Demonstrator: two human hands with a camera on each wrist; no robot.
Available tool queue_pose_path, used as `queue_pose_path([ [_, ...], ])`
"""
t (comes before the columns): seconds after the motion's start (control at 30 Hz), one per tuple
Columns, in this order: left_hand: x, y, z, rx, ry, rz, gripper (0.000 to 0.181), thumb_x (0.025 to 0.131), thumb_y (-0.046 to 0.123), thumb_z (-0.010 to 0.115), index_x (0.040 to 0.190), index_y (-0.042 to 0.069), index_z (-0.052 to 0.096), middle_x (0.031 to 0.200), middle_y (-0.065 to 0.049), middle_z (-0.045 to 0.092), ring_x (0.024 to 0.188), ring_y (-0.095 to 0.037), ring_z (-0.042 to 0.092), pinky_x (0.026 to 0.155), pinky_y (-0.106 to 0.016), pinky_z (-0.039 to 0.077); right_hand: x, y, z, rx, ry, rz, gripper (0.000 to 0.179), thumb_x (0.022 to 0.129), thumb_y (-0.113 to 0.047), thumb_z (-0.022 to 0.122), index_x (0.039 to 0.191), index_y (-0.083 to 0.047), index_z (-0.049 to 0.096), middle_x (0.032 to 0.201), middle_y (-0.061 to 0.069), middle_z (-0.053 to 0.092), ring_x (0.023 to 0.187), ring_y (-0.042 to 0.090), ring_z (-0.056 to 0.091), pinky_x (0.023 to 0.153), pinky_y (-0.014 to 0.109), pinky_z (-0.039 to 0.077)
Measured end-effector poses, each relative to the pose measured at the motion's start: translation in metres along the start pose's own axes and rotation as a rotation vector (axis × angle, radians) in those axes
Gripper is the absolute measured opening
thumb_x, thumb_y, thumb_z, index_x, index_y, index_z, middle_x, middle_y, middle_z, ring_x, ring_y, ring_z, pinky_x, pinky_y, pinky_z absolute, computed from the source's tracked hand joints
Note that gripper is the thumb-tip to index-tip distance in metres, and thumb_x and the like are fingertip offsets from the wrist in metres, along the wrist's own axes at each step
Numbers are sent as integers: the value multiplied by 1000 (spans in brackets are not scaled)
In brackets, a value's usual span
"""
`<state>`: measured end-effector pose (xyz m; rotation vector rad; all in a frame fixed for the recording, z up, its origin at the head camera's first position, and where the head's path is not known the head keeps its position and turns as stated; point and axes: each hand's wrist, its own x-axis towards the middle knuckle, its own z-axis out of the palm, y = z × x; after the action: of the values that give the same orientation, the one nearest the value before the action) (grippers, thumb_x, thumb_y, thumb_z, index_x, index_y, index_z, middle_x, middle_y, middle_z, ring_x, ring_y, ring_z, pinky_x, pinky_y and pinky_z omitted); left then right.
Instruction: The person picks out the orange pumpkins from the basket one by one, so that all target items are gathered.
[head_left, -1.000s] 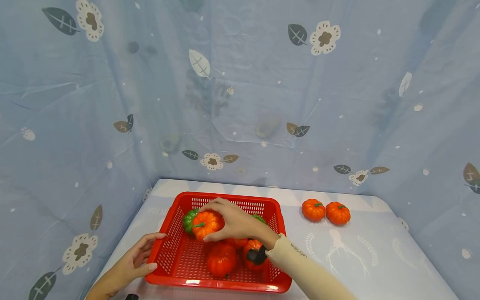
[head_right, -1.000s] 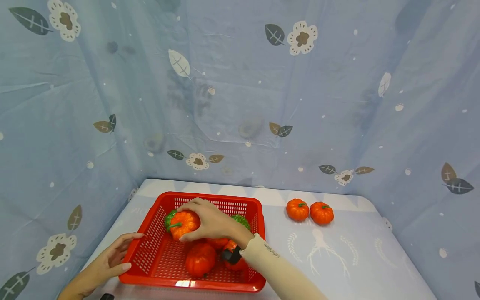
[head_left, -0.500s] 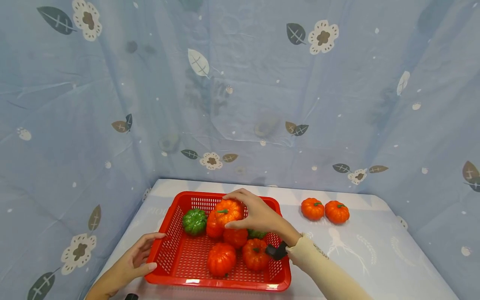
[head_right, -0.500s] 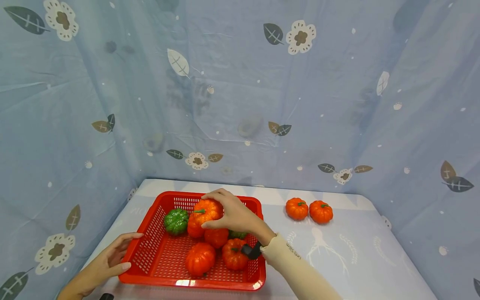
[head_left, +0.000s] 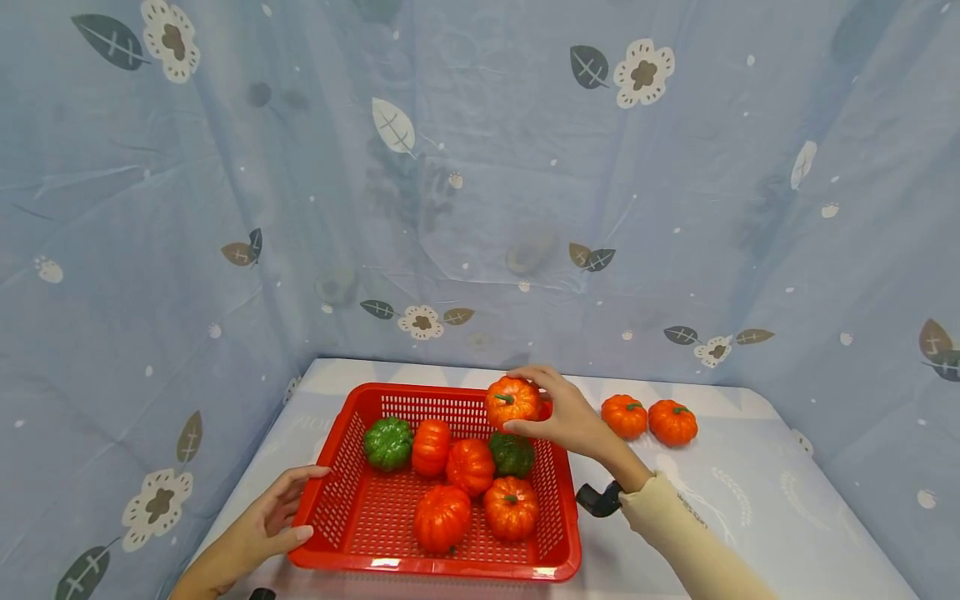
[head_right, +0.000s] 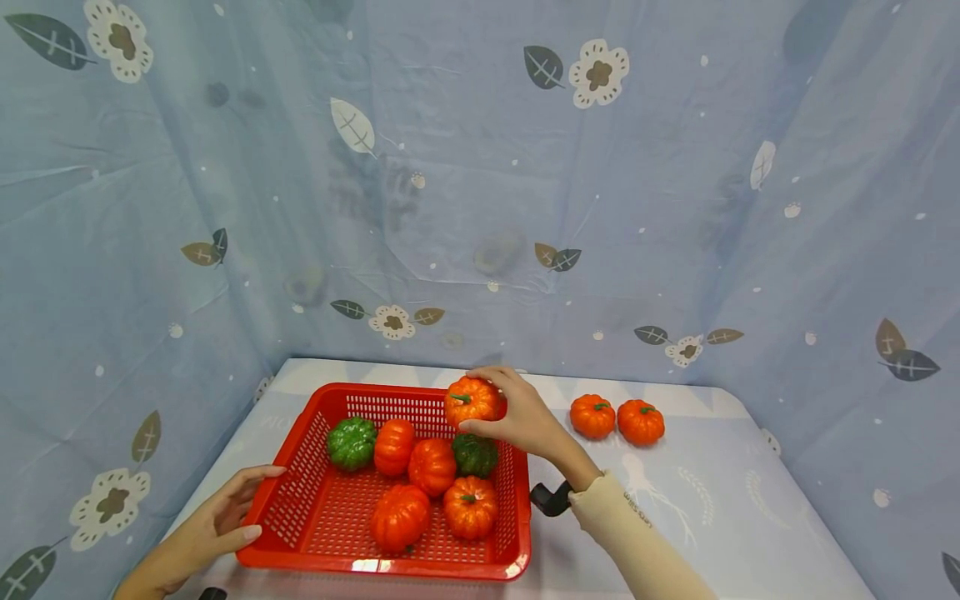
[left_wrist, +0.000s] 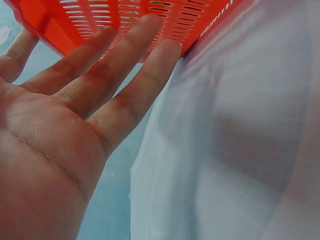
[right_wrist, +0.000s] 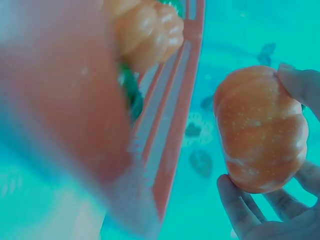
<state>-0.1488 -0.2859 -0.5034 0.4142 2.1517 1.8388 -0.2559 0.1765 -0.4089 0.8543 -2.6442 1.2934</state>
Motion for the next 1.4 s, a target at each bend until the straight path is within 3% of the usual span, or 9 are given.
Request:
queue_pose_path([
  [0.3,0,0,-1,0,-8,2,63,100,4,59,155,6,29,154,-32,30,122,-17,59,94,-34,56,-24,27,-35,6,100,35,69,81,-41,88,141,-23,59,139,0,55,121,21,58,101,47,53],
  [0.43,-1,1,0,-5,-14,0,63,100,4,59,155,6,28,154,-33,28,122,-17,59,94,-35,56,-38,40,-51,-26,153,111,70,80,-44,88,141,-26,57,137,-2,56,117,21,60,95,41,56],
  [0.6,-2,-2,-1,-19,-15,7,63,101,5,58,155,6,28,155,-33,27,123,-18,59,94,-36,56,-55,55,-69,-11,199,200,73,82,-42,87,145,-25,55,138,5,53,114,32,62,83,33,59],
  [0.77,-2,-2,-1,-18,-13,-4,62,101,5,58,156,7,28,156,-32,27,123,-17,59,94,-35,56,-74,71,-84,-55,233,273,75,86,-44,83,150,-21,50,144,11,49,120,34,57,87,28,56],
  [0.87,-1,-1,-2,-11,-18,-6,63,101,4,58,156,8,28,155,-31,28,124,-18,58,94,-34,56,-88,81,-92,-68,259,318,77,89,-43,80,153,-17,47,144,15,47,122,37,54,83,28,58],
  [1.0,-2,-1,-2,-9,-22,0,62,101,4,57,156,7,28,155,-32,28,124,-18,58,94,-34,56,-105,93,-103,-62,298,348,76,92,-40,78,155,-14,44,145,18,46,125,41,50,81,17,53],
  [1.13,-3,0,-2,-18,-22,-1,62,101,4,57,156,8,28,155,-32,28,124,-18,58,94,-34,56,-118,103,-115,-101,327,373,77,94,-41,76,156,-9,42,150,22,42,130,44,46,85,4,40],
  [1.4,-1,0,-1,-12,-19,2,62,101,4,58,156,8,28,155,-32,29,123,-16,59,94,-33,56,-139,123,-135,-114,355,479,86,95,-48,72,160,-8,33,155,28,34,133,50,41,78,1,38],
])
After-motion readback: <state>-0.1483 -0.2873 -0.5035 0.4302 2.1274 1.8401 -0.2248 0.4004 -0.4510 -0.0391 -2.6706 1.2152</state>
